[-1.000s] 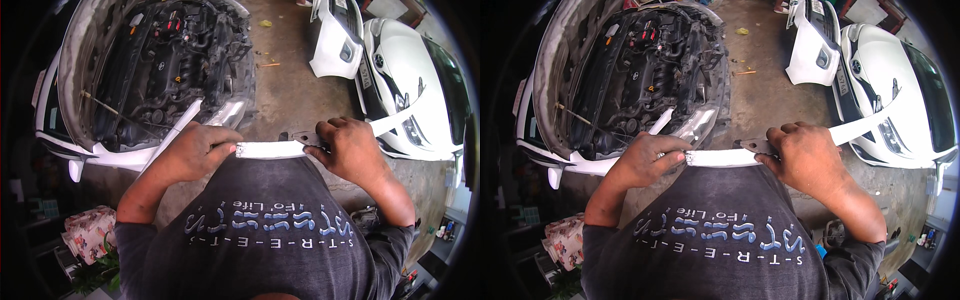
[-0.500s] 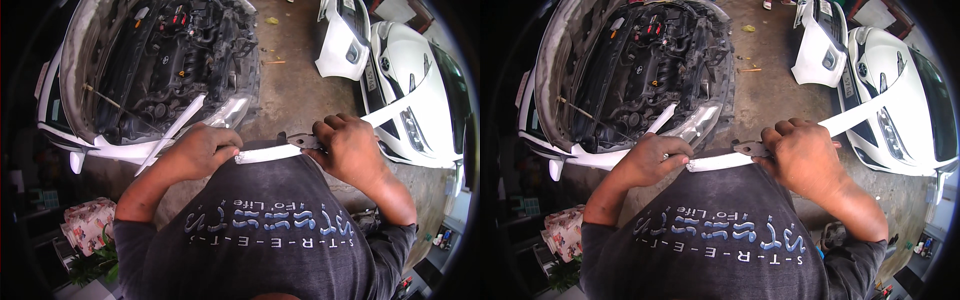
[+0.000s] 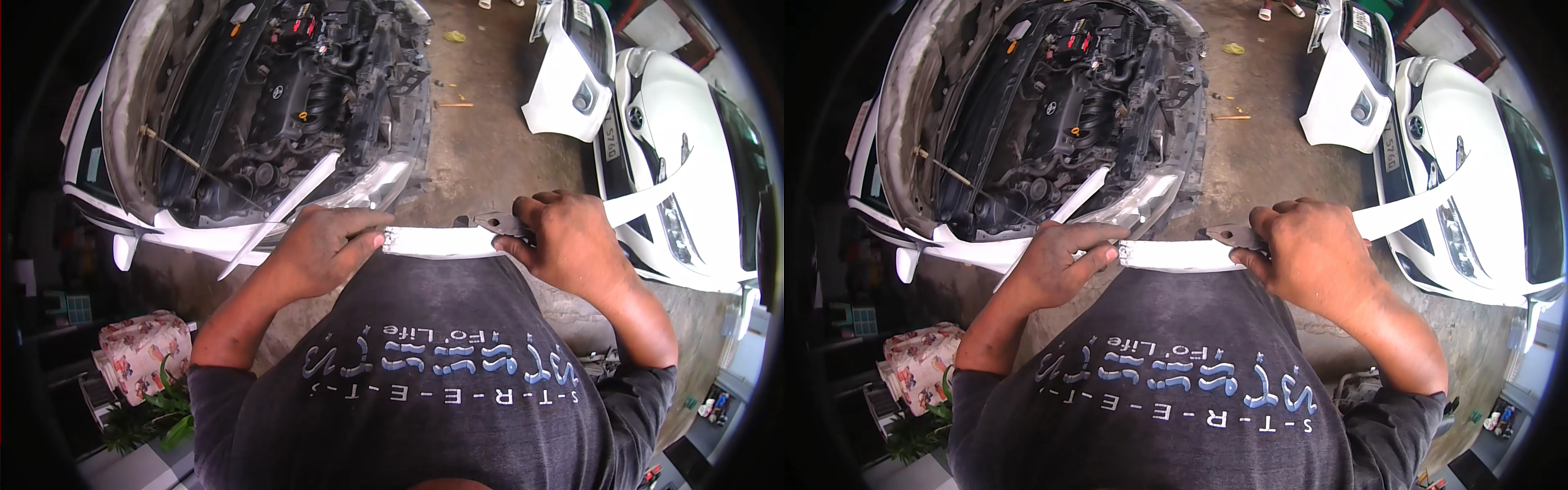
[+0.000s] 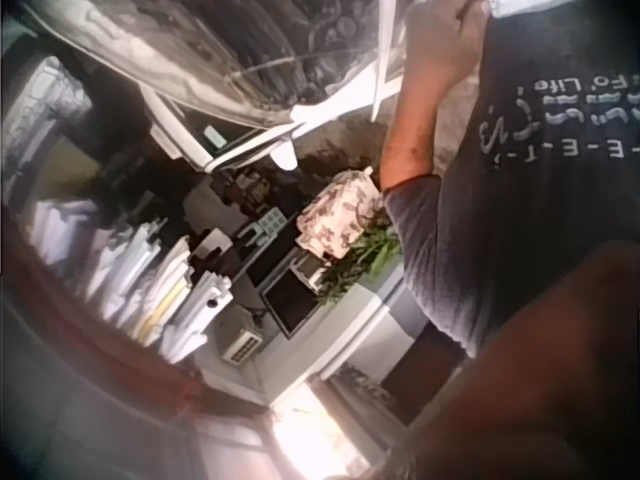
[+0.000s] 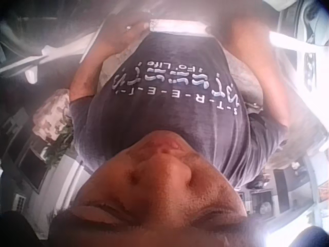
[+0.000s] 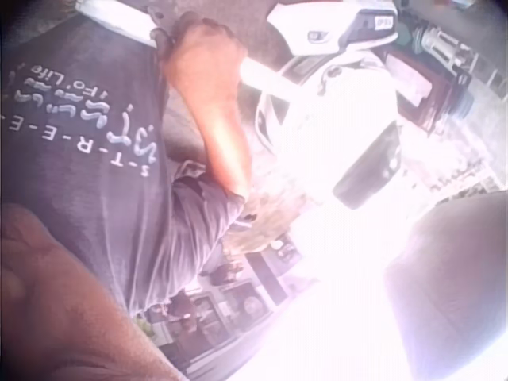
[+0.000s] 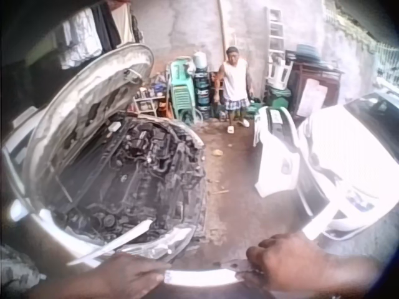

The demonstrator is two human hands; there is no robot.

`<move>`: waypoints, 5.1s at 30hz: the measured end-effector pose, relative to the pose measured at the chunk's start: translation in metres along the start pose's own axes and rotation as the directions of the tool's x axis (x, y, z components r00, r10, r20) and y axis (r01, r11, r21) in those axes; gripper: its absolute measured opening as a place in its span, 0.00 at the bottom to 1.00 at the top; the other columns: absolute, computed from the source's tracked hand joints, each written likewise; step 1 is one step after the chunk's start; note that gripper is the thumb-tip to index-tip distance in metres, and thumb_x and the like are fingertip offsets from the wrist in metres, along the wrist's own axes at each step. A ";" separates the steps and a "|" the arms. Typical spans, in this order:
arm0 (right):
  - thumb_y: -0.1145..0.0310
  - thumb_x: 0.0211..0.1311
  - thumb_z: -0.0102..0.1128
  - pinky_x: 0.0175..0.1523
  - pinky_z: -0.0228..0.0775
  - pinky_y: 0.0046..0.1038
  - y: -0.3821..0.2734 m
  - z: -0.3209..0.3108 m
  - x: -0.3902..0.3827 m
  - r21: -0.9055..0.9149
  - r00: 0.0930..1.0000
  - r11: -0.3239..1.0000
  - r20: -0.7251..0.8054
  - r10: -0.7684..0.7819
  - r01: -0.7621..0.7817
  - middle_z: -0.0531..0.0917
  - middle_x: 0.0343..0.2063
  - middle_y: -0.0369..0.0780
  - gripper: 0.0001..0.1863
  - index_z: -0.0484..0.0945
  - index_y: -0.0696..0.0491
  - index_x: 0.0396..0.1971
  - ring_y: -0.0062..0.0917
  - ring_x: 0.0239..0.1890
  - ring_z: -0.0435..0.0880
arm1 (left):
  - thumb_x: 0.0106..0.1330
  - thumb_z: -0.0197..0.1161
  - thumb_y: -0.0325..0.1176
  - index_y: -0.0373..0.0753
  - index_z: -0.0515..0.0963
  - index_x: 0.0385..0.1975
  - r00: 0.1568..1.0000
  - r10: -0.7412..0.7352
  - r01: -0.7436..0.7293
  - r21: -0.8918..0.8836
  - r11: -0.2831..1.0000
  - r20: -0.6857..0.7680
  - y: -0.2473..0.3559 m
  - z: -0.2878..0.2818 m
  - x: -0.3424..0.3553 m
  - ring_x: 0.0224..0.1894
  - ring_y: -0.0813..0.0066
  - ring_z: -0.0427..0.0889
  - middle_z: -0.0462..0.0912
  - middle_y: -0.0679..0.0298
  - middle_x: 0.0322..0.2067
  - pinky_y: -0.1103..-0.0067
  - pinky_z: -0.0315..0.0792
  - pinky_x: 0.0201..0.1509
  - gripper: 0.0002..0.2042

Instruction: The person threads a wire through holes in a white plastic car trim piece, uses pliers to twist and secure the wire, and then attaches the trim back onto the front bumper area of a white car.

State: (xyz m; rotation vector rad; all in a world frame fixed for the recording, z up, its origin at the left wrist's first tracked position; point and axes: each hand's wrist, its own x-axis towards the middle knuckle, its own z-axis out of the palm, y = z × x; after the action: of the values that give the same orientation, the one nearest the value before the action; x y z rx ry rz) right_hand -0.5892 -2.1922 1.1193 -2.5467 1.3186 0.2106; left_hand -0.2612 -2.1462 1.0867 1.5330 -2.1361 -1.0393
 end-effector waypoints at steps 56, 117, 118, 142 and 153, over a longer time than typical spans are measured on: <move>0.50 0.64 0.71 0.44 0.81 0.41 0.020 0.003 0.018 -0.089 0.961 0.968 -0.129 -0.245 0.234 0.86 0.26 0.41 0.19 0.85 0.53 0.34 0.38 0.37 0.89 | 0.72 0.67 0.31 0.33 0.87 0.44 0.973 -0.174 0.196 -0.147 0.969 0.153 0.007 0.003 -0.002 0.43 0.60 0.93 0.92 0.51 0.39 0.71 0.82 0.51 0.09; 0.48 0.62 0.72 0.42 0.81 0.43 0.058 -0.021 0.031 -0.105 0.921 0.920 -0.056 -0.385 0.378 0.88 0.28 0.44 0.21 0.87 0.54 0.33 0.41 0.36 0.90 | 0.69 0.72 0.42 0.36 0.86 0.40 0.870 -0.117 0.049 0.152 0.987 0.479 0.013 0.013 0.066 0.36 0.60 0.88 0.88 0.57 0.32 0.65 0.78 0.42 0.14; 0.49 0.60 0.75 0.41 0.80 0.44 0.065 -0.016 0.024 -0.123 0.914 0.922 -0.131 -0.383 0.368 0.87 0.28 0.44 0.21 0.86 0.54 0.32 0.42 0.35 0.90 | 0.70 0.72 0.43 0.36 0.85 0.41 0.822 -0.113 0.055 0.120 0.991 0.558 0.017 0.012 0.083 0.37 0.60 0.88 0.88 0.57 0.32 0.64 0.77 0.42 0.14; 0.55 0.55 0.81 0.37 0.74 0.45 0.100 0.038 0.045 0.116 0.962 0.970 -0.199 -0.188 0.213 0.83 0.21 0.51 0.22 0.81 0.59 0.29 0.52 0.28 0.84 | 0.64 0.72 0.40 0.38 0.86 0.35 0.991 0.036 0.032 0.497 0.867 -0.127 0.041 0.019 0.056 0.51 0.57 0.83 0.86 0.56 0.39 0.53 0.70 0.58 0.11; 0.43 0.60 0.76 0.37 0.74 0.47 0.107 0.093 0.084 0.524 0.965 0.851 -0.215 0.148 -0.014 0.84 0.21 0.51 0.29 0.85 0.59 0.38 0.49 0.27 0.85 | 0.70 0.73 0.34 0.38 0.70 0.66 0.660 -0.297 -0.052 -0.436 0.898 -0.690 0.046 0.090 0.090 0.56 0.65 0.81 0.81 0.54 0.54 0.67 0.74 0.61 0.27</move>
State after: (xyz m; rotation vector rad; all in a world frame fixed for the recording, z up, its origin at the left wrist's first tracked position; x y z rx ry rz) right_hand -0.6288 -2.2892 0.9914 -2.0977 1.3436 -0.4153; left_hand -0.3821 -2.1871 1.0436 1.5261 -1.1507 -0.6555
